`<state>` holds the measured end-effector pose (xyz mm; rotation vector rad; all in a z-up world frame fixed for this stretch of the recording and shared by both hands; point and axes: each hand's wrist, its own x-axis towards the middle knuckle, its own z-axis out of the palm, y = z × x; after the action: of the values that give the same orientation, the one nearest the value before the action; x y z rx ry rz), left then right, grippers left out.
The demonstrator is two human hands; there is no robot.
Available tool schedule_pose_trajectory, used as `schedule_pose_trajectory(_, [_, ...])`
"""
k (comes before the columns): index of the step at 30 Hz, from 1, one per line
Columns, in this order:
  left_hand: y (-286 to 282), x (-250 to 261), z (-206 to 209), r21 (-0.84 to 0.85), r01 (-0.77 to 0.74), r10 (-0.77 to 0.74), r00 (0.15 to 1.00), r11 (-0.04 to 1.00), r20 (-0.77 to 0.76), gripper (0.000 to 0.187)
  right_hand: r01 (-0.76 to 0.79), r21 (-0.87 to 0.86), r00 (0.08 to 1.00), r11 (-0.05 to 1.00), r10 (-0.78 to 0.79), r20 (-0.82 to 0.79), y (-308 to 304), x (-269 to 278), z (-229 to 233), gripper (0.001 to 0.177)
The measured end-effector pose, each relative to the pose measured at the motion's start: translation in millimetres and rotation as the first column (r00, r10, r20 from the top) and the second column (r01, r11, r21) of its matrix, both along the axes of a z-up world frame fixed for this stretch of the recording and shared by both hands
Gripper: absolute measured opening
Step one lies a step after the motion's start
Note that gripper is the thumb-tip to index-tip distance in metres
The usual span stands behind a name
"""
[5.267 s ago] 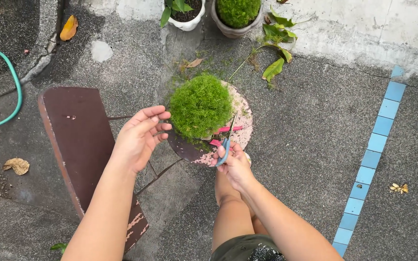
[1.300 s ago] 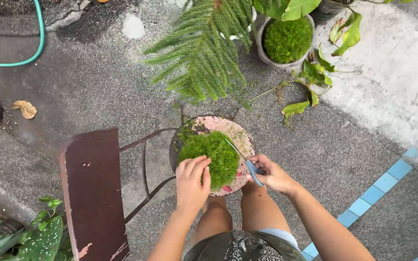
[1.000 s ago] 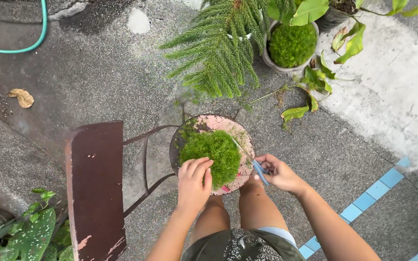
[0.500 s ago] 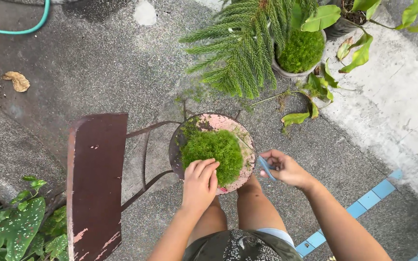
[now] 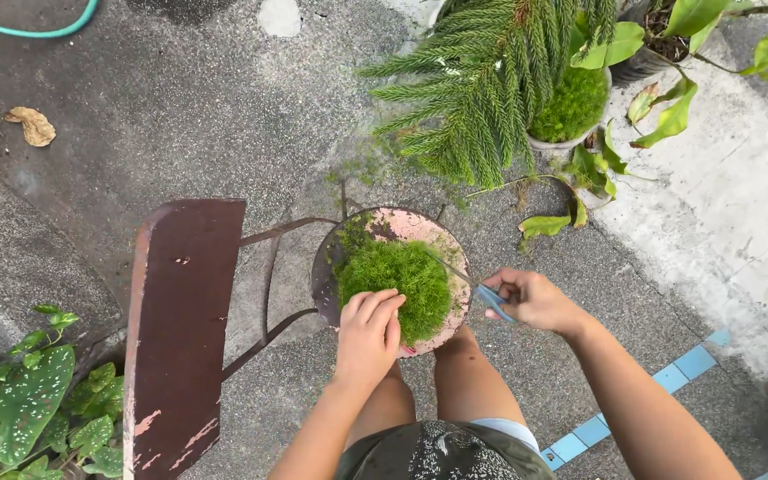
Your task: Trimming a small green bushy plant in a pot using scissors.
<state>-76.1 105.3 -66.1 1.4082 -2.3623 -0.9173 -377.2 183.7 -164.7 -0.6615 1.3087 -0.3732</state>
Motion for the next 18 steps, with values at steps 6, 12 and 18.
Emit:
schedule_pose_trajectory(6, [-1,-3,2,-0.002,-0.012,0.012,1.000,1.000,-0.020,0.028,-0.011,0.009,0.999,1.000,0.010,0.034,-24,3,43,0.049])
schedule_pose_trajectory(12, [0,-5,-2,-0.005,-0.015,0.015,1.000,1.000,-0.021,0.028,-0.174,0.009,0.974,0.985,0.173,-0.146,-26,6,31,0.047])
schedule_pose_trajectory(18, [-1,-5,0,0.003,-0.021,0.021,1.000,1.000,-0.023,0.029,-0.118,0.046,0.989,0.992,0.122,-0.078,-20,-11,22,0.054])
